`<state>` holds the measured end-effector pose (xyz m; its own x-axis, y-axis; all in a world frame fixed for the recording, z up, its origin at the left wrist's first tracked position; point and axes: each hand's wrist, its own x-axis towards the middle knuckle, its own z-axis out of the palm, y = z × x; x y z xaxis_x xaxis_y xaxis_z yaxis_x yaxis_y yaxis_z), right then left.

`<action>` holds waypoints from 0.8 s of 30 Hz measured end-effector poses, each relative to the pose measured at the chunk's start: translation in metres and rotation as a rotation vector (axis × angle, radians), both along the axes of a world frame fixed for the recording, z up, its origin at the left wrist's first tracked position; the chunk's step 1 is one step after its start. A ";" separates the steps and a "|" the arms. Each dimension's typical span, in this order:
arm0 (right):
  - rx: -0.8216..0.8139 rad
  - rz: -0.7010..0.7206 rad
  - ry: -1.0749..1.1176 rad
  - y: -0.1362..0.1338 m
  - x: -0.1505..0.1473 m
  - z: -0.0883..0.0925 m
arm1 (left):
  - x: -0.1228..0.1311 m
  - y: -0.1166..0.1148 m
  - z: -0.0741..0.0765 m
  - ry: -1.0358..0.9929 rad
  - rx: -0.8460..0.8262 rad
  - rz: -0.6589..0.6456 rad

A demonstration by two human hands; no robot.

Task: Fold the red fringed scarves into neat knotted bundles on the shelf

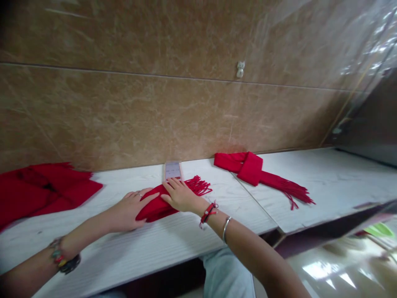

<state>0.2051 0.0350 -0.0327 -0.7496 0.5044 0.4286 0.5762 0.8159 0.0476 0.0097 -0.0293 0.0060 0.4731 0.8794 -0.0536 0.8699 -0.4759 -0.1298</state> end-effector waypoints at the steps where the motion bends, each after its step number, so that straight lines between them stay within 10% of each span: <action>1: -0.008 0.012 -0.004 -0.001 -0.009 0.002 | -0.009 -0.003 0.001 -0.004 -0.016 0.014; 12: -0.104 0.206 -0.014 -0.013 0.021 0.023 | -0.008 -0.008 0.000 0.064 0.275 -0.162; 24: -0.006 0.075 0.217 -0.028 0.060 -0.027 | 0.018 -0.007 -0.017 0.072 0.332 0.052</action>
<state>0.2655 0.0071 -0.0601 -0.6757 0.4542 0.5806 0.5105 0.8565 -0.0759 0.0278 -0.0362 -0.0113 0.4326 0.8772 0.2084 0.8749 -0.3526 -0.3322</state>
